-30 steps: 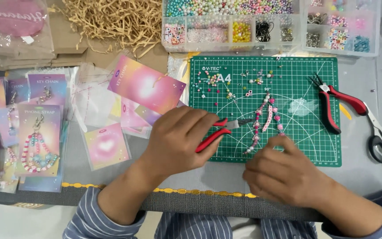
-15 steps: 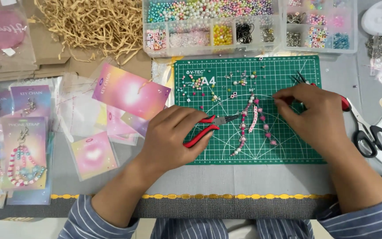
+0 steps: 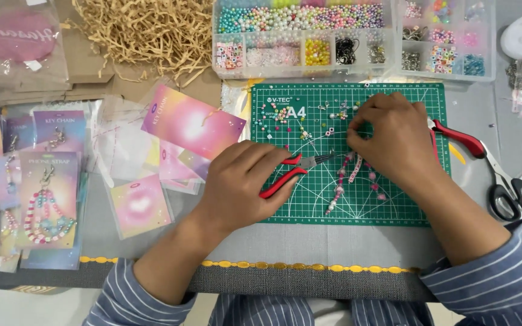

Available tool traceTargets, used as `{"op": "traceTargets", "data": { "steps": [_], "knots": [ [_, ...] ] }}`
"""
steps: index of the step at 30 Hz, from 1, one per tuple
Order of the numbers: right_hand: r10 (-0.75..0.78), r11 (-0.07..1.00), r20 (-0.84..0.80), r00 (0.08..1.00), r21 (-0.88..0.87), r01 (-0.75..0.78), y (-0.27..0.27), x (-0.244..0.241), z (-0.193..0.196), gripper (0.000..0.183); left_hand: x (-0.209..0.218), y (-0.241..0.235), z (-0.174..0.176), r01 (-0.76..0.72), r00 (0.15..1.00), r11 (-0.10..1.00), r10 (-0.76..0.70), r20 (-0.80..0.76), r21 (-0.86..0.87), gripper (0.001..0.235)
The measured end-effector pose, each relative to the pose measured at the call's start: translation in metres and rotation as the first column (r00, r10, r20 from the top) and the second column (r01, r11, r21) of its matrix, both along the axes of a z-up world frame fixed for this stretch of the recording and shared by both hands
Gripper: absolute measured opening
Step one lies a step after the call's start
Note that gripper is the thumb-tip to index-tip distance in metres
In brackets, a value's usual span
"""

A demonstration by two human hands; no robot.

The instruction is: The person assembles a beaded keychain using pliers to open and close jump rings. They thread colorful beads onto a string, attach a metal clasp, and secure the components together on a green cutting mat.

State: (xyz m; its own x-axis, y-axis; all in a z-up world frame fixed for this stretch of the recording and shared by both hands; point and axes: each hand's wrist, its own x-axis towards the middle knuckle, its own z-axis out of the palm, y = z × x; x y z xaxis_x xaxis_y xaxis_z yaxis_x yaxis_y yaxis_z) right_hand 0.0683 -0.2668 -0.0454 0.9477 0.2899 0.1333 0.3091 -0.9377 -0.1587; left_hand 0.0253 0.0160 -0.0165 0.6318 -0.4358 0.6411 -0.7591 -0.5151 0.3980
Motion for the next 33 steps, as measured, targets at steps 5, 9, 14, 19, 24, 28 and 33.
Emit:
{"op": "traceTargets", "data": {
  "steps": [5,9,14,19,24,28,33],
  "knots": [
    [0.161,0.881,-0.143,0.976,0.468,-0.076,0.006,-0.008,0.019,0.006,-0.003,0.006,0.008,0.033,0.999,0.999,-0.033,0.041,0.009,0.024],
    [0.357,0.559,-0.275,0.893,0.828,0.032,-0.003,-0.027,0.021,0.010,-0.003,0.013,0.008,0.143,0.989,0.990,-0.143,-0.036,-0.012,0.029],
    [0.478,0.353,-0.196,0.856,0.935,0.017,-0.001,-0.032,0.037,0.009,-0.002,0.015,0.015,0.202,0.936,0.967,-0.237,-0.260,-0.155,0.027],
    [0.509,0.357,-0.166,0.845,0.934,-0.031,0.003,-0.040,0.061,0.012,-0.004,0.016,0.022,0.198,0.907,0.962,-0.252,-0.336,-0.187,0.029],
    [0.428,0.497,-0.172,0.888,0.865,-0.072,0.005,-0.042,0.067,0.013,-0.008,0.016,0.029,0.169,0.903,0.969,-0.226,-0.366,-0.181,0.029],
    [0.341,0.565,-0.118,0.933,0.819,-0.103,0.011,-0.049,0.067,0.019,-0.009,0.017,0.025,0.154,0.910,0.974,-0.205,-0.361,-0.164,0.031],
    [0.392,0.667,0.213,0.895,0.605,-0.436,0.006,-0.049,0.065,0.029,-0.012,0.018,0.021,0.141,0.929,0.985,-0.165,-0.330,-0.095,0.032]
  ]
}}
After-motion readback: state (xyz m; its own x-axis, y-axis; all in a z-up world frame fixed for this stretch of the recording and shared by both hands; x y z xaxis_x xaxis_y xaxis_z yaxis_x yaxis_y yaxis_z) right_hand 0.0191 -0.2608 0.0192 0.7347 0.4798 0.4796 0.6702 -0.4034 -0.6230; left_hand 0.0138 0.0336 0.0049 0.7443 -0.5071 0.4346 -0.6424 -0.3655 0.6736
